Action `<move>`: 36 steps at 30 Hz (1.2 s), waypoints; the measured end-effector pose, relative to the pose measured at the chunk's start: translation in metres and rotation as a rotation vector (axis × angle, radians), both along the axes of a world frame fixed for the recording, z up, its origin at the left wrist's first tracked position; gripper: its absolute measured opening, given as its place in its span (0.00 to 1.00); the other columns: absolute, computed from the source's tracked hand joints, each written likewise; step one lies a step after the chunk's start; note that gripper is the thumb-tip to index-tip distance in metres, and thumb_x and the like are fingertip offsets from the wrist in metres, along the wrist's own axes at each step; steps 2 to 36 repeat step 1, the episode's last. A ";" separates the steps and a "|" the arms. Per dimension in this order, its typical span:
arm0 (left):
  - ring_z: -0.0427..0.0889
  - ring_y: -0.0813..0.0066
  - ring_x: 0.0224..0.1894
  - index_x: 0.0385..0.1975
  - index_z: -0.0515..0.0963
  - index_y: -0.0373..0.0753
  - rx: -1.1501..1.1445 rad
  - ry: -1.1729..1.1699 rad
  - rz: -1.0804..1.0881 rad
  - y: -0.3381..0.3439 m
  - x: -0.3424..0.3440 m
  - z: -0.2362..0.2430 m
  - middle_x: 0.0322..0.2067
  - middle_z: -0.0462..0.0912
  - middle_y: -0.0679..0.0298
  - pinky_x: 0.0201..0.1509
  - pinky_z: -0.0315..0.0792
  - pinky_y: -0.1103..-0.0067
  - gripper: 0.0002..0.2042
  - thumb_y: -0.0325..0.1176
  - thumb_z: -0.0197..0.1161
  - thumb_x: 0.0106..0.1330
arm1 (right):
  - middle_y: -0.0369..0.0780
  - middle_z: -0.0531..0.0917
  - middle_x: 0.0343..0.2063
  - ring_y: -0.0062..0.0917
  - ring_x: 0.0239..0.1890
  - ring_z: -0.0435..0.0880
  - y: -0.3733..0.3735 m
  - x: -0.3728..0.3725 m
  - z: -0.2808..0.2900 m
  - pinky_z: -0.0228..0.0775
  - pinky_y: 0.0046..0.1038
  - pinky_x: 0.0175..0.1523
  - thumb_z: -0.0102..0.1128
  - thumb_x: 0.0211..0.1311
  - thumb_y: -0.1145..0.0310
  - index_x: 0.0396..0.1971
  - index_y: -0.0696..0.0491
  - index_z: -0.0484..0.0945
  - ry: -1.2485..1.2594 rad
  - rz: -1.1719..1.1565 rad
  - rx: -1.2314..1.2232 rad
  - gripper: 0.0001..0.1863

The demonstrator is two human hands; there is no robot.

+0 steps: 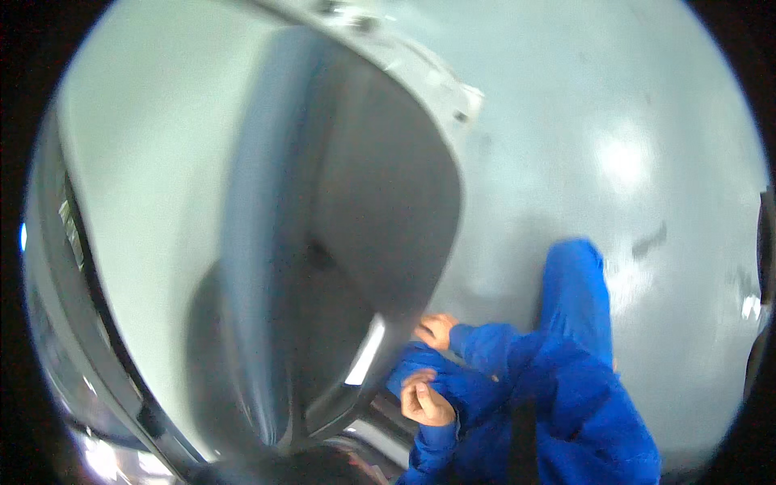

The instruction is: The person removes the interior door panel of a car. They use a pry tool and a screwdriver to release clips and trim pieces around the door handle, window controls, and door edge, then pull the panel away from the door frame.

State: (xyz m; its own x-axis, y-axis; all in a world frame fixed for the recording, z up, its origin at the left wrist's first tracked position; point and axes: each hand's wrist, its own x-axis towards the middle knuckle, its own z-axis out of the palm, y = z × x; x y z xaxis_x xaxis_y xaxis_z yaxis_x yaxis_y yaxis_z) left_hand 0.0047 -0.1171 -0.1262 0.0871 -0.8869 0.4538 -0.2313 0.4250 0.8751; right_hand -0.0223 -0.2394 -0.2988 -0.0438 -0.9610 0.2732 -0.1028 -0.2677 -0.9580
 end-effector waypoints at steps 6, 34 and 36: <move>0.80 0.58 0.43 0.37 0.78 0.30 0.245 0.434 -0.058 0.006 0.010 -0.019 0.38 0.82 0.51 0.51 0.74 0.67 0.11 0.33 0.56 0.71 | 0.54 0.85 0.31 0.53 0.35 0.85 -0.003 0.003 -0.008 0.77 0.50 0.41 0.57 0.68 0.49 0.29 0.55 0.82 0.057 0.005 0.010 0.22; 0.80 0.58 0.43 0.37 0.78 0.30 0.245 0.434 -0.058 0.006 0.010 -0.019 0.38 0.82 0.51 0.51 0.74 0.67 0.11 0.33 0.56 0.71 | 0.54 0.85 0.31 0.53 0.35 0.85 -0.003 0.003 -0.008 0.77 0.50 0.41 0.57 0.68 0.49 0.29 0.55 0.82 0.057 0.005 0.010 0.22; 0.80 0.58 0.43 0.37 0.78 0.30 0.245 0.434 -0.058 0.006 0.010 -0.019 0.38 0.82 0.51 0.51 0.74 0.67 0.11 0.33 0.56 0.71 | 0.54 0.85 0.31 0.53 0.35 0.85 -0.003 0.003 -0.008 0.77 0.50 0.41 0.57 0.68 0.49 0.29 0.55 0.82 0.057 0.005 0.010 0.22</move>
